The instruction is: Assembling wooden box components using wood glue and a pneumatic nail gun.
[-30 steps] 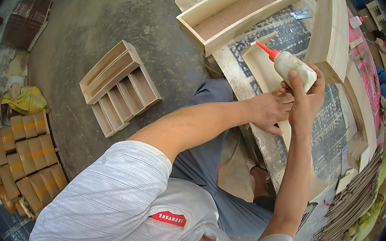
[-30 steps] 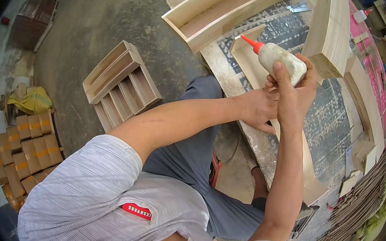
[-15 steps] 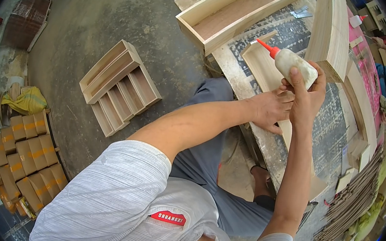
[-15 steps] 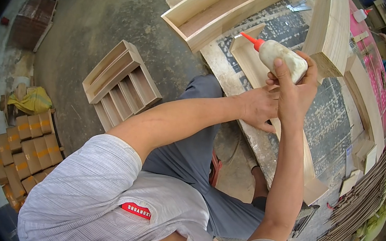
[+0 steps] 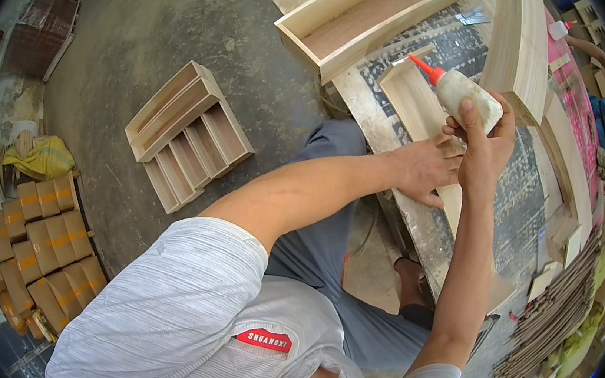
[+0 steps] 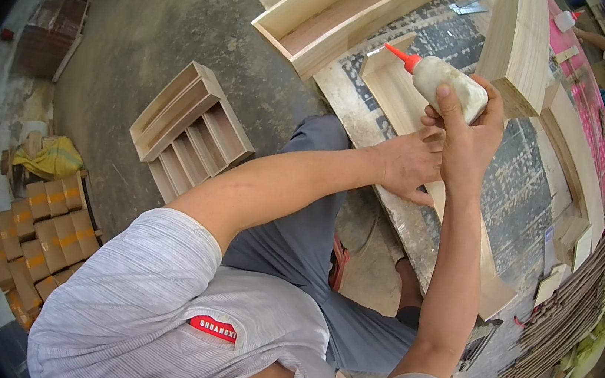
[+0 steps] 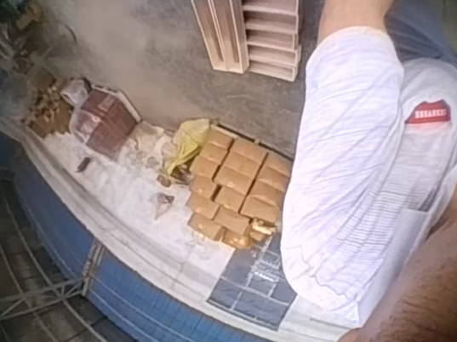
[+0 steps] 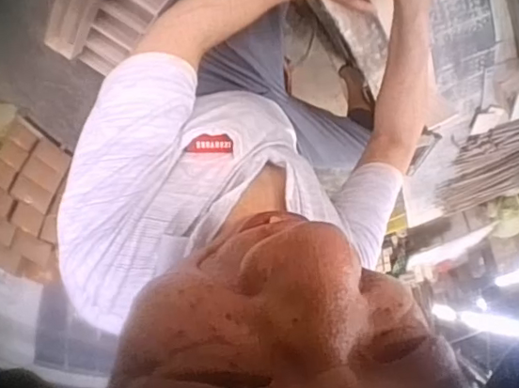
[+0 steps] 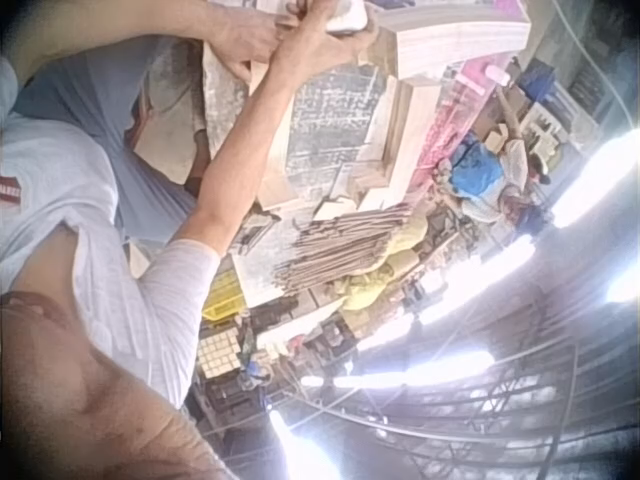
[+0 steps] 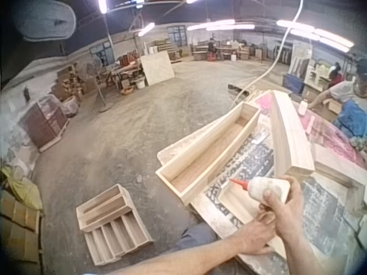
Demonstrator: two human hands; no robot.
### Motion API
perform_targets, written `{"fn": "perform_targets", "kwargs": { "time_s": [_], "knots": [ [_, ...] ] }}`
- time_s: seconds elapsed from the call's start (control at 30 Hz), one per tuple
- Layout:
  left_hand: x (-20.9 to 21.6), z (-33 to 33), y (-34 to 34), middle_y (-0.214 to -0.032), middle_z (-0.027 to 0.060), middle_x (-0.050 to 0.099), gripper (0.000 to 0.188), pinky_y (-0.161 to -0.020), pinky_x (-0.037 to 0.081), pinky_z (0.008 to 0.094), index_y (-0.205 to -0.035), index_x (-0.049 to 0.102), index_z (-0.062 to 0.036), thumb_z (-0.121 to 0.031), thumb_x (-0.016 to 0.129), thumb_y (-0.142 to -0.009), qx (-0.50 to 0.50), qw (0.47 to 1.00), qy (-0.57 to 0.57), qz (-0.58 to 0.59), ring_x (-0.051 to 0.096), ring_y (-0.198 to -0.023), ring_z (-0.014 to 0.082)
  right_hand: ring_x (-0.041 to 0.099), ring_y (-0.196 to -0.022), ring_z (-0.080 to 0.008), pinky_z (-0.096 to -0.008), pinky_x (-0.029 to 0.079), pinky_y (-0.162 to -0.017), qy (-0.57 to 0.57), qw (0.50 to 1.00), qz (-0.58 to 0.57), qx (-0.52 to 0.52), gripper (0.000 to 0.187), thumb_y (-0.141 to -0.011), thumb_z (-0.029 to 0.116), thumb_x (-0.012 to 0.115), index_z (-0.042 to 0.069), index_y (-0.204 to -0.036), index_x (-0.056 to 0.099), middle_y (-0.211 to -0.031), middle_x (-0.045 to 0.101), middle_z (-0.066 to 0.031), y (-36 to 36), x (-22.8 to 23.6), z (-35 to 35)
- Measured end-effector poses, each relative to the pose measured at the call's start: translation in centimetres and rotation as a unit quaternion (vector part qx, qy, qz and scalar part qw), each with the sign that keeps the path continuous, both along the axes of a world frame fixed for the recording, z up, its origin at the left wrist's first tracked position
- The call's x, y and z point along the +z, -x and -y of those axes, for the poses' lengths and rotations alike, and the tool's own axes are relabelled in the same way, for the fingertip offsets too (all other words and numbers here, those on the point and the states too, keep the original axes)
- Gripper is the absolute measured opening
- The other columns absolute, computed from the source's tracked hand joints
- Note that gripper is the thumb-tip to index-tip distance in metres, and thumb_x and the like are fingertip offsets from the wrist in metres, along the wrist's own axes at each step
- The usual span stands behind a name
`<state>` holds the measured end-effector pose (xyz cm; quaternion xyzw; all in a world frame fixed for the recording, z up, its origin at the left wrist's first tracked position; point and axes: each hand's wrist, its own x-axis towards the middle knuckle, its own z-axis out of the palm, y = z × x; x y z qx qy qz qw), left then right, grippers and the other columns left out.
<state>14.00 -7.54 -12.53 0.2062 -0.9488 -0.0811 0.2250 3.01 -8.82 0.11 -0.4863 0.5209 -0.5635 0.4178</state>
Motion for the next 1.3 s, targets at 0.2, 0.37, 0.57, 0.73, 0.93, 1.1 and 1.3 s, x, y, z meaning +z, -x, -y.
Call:
{"fn": "perform_targets", "kwargs": {
  "time_s": [0.2, 0.37, 0.57, 0.73, 0.93, 1.1, 1.3],
  "knots": [
    [0.9, -0.1, 0.3, -0.176, 0.0151, 0.049, 0.089, -0.139, 0.023, 0.0639, -0.166, 0.055, -0.0083, -0.073, 0.064, -0.106, 0.000, 0.997, -0.002, 0.075, 0.035, -0.168, 0.0347, 0.080, -0.083, -0.0209, -0.0340, 0.069, -0.067, 0.002, 1.000, -0.005, -0.006, 0.058, -0.103, 0.020, 0.092, -0.007, -0.143, 0.061, -0.116, 0.078, -0.0195, 0.6, -0.1, 0.3],
    [-0.1, 0.0, 0.2, -0.170, 0.0199, 0.052, 0.090, -0.132, 0.029, 0.0614, -0.160, 0.058, -0.0069, -0.070, 0.076, -0.098, 0.003, 1.000, 0.014, 0.023, 0.041, -0.162, 0.0382, 0.081, -0.083, -0.0218, -0.0346, 0.070, -0.068, 0.003, 1.000, -0.006, -0.006, 0.059, -0.103, 0.022, 0.093, -0.007, -0.143, 0.060, -0.117, 0.078, -0.0200, 0.4, -0.2, 0.5],
    [0.4, 0.0, 0.4, -0.169, 0.0196, 0.052, 0.089, -0.130, 0.031, 0.0616, -0.160, 0.058, -0.0066, -0.071, 0.072, -0.100, -0.004, 0.999, 0.007, 0.039, 0.043, -0.161, 0.0373, 0.081, -0.084, -0.0234, -0.0359, 0.071, -0.068, 0.001, 1.000, 0.002, -0.014, 0.061, -0.102, 0.023, 0.093, -0.007, -0.143, 0.060, -0.119, 0.077, -0.0207, 0.8, -0.4, 0.9],
    [0.2, 0.0, 0.3, -0.167, 0.0162, 0.057, 0.085, -0.131, 0.031, 0.0612, -0.158, 0.061, -0.0093, -0.072, 0.069, -0.102, 0.000, 0.999, 0.006, 0.043, 0.045, -0.159, 0.0340, 0.082, -0.085, -0.0239, -0.0359, 0.072, -0.068, 0.001, 1.000, 0.008, -0.018, 0.061, -0.102, 0.023, 0.093, -0.007, -0.144, 0.060, -0.120, 0.077, -0.0208, 0.7, -0.5, 1.0],
    [0.5, -0.1, 0.3, -0.163, 0.0129, 0.060, 0.079, -0.133, 0.031, 0.0608, -0.152, 0.066, -0.0106, -0.071, 0.069, -0.102, 0.008, 0.998, 0.008, 0.058, 0.048, -0.157, 0.0311, 0.082, -0.085, -0.0243, -0.0353, 0.072, -0.068, 0.007, 1.000, 0.010, -0.020, 0.060, -0.102, 0.022, 0.093, -0.008, -0.143, 0.061, -0.121, 0.077, -0.0211, 1.2, -0.6, 1.3],
    [0.5, 0.0, 0.2, -0.158, 0.0118, 0.062, 0.074, -0.132, 0.031, 0.0603, -0.145, 0.070, -0.0108, -0.069, 0.072, -0.099, 0.008, 0.999, 0.005, 0.031, 0.048, -0.156, 0.0297, 0.083, -0.084, -0.0246, -0.0351, 0.071, -0.067, 0.008, 1.000, -0.006, -0.028, 0.060, -0.102, 0.022, 0.094, -0.008, -0.142, 0.061, -0.120, 0.077, -0.0215, 1.3, -0.3, 1.7],
    [0.6, -0.1, 0.1, -0.154, 0.0119, 0.064, 0.070, -0.133, 0.032, 0.0588, -0.140, 0.072, -0.0106, -0.065, 0.077, -0.097, 0.003, 1.000, -0.003, -0.002, 0.049, -0.156, 0.0297, 0.082, -0.083, -0.0243, -0.0346, 0.071, -0.067, 0.012, 1.000, -0.001, -0.029, 0.058, -0.102, 0.021, 0.093, -0.008, -0.141, 0.061, -0.119, 0.077, -0.0215, 1.6, -0.3, 2.1]
  ]
}}
